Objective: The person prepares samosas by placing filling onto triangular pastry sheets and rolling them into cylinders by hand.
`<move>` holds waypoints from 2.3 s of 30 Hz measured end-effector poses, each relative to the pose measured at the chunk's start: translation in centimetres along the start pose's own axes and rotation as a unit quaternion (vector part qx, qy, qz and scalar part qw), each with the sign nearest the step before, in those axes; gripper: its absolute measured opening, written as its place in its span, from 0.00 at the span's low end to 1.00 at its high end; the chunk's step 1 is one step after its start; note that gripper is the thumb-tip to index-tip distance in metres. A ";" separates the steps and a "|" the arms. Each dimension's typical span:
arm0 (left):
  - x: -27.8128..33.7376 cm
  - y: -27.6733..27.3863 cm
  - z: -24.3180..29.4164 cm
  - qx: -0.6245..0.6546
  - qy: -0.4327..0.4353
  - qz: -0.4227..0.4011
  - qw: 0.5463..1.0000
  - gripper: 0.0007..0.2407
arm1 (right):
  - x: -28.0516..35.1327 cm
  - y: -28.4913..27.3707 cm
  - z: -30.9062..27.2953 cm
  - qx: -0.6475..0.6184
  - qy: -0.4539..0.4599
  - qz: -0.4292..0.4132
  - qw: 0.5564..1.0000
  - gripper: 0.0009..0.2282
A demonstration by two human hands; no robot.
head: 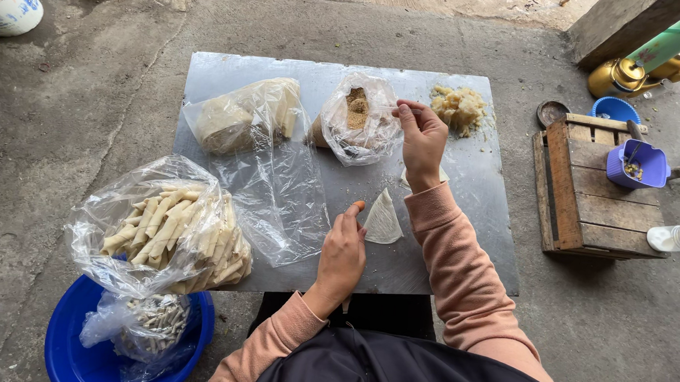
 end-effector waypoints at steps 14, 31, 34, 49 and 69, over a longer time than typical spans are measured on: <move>-0.6 -0.2 -0.7 0.079 -0.068 -0.009 0.994 0.25 | 11.4 -10.0 -3.3 -0.023 0.126 -0.028 0.991 0.07; -0.2 0.0 -0.2 0.047 -0.073 0.012 0.996 0.25 | 16.0 -11.5 0.2 0.034 0.133 -0.165 0.977 0.06; -0.2 -0.1 0.0 0.046 -0.063 0.014 0.997 0.25 | 16.2 -12.0 -0.1 0.043 0.128 -0.167 0.977 0.06; -0.4 -0.2 0.4 0.071 -0.076 -0.010 0.995 0.20 | 10.9 -10.6 -1.9 -0.080 0.122 -0.029 0.989 0.08; -0.7 1.0 0.5 0.023 -0.024 -0.030 0.999 0.25 | 17.7 -6.6 -6.5 0.491 -0.081 -0.077 0.864 0.04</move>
Point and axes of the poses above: each hand's wrist, its own x-axis away from the middle knuckle, its own y-axis out of the palm, z = x × y, the point moved 3 cm from there along -x, towards the middle knuckle, and after that the axes turned 8 degrees about x, right-handed, at the moved point
